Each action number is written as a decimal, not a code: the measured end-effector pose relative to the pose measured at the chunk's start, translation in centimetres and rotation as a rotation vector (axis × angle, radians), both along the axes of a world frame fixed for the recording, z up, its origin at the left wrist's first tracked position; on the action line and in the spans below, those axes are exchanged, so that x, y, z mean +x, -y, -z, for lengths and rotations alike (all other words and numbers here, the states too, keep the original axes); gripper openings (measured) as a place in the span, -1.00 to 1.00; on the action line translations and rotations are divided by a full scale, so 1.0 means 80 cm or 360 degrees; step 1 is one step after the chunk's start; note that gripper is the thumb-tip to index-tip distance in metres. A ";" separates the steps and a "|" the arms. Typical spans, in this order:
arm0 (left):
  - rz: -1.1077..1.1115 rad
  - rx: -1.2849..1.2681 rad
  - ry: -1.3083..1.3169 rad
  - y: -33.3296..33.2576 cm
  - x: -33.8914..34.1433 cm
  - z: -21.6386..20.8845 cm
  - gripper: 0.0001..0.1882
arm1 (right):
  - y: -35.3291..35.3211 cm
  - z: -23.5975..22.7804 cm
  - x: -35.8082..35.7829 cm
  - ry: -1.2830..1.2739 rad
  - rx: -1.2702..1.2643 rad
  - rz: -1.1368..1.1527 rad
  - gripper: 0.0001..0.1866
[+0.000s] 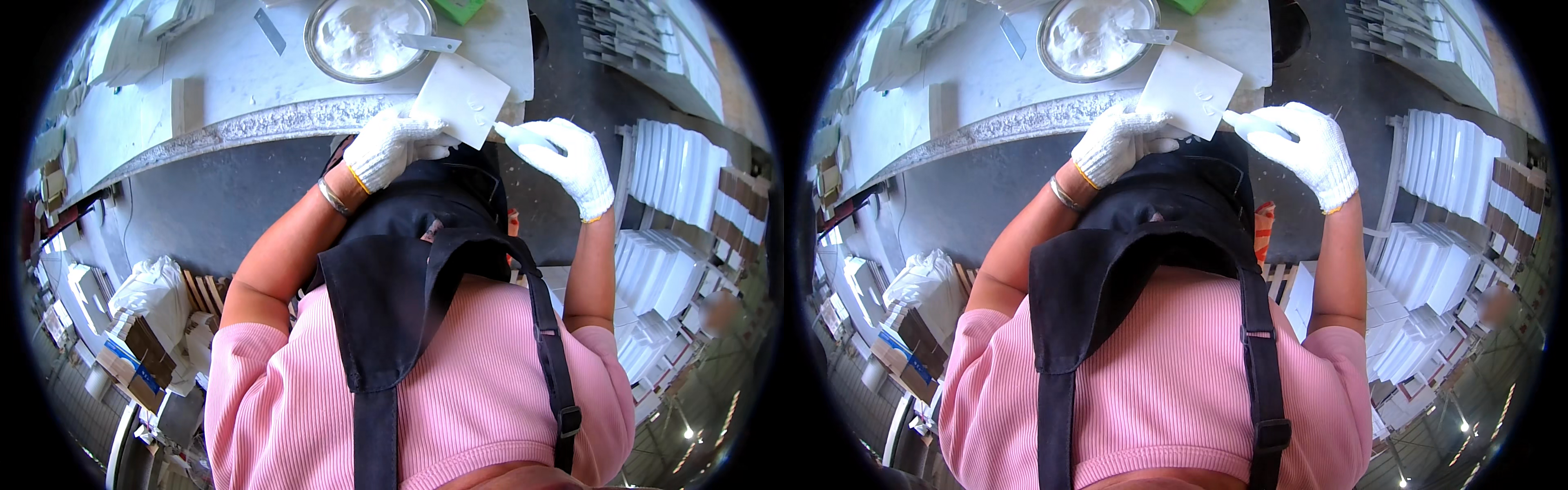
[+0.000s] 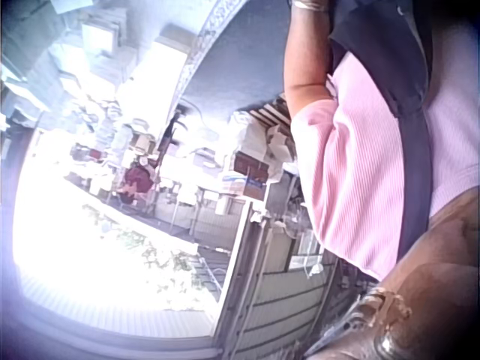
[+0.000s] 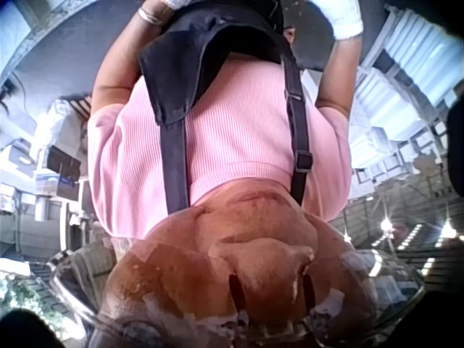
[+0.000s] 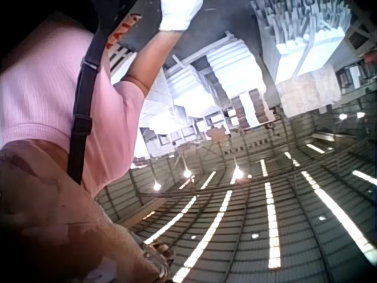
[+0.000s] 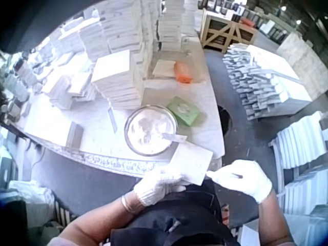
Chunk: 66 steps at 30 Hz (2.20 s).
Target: The person applies a white paste to the edges of small white square tiles using a metal spatula, then stacks them on a table. The person also adjusts the head-mounted camera during the task.
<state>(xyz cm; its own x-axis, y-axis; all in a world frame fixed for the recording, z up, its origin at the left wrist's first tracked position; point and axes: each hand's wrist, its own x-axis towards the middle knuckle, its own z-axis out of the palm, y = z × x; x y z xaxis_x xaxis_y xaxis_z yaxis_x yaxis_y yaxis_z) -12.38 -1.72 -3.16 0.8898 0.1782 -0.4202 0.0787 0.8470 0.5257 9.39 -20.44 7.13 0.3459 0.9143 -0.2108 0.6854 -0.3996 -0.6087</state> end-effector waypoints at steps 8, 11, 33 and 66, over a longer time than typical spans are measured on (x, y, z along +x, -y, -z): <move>-0.0011 -0.0001 -0.0001 0.001 -0.001 0.003 -0.66 | -0.002 -0.004 -0.002 -0.0003 -0.0048 0.0032 -0.65; -0.0017 -0.0004 0.0002 0.001 0.000 0.002 -0.66 | -0.001 -0.002 0.000 0.0005 -0.0037 0.0020 -0.65; 0.0013 -0.0021 -0.0022 -0.002 0.000 -0.005 -0.66 | -0.019 0.005 0.001 -0.0010 0.0154 0.0020 -0.67; -0.0003 -0.0063 -0.0060 -0.001 0.000 -0.004 -0.68 | -0.021 0.003 0.002 -0.0049 0.0057 0.0037 -0.66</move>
<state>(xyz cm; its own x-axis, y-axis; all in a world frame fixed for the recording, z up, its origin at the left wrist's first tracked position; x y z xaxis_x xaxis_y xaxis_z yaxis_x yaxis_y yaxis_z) -12.41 -1.64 -2.81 0.8728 0.1626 -0.4602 0.0961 0.8672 0.4887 9.59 -18.75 6.88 0.3608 0.9134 -0.1887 0.6569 -0.3925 -0.6437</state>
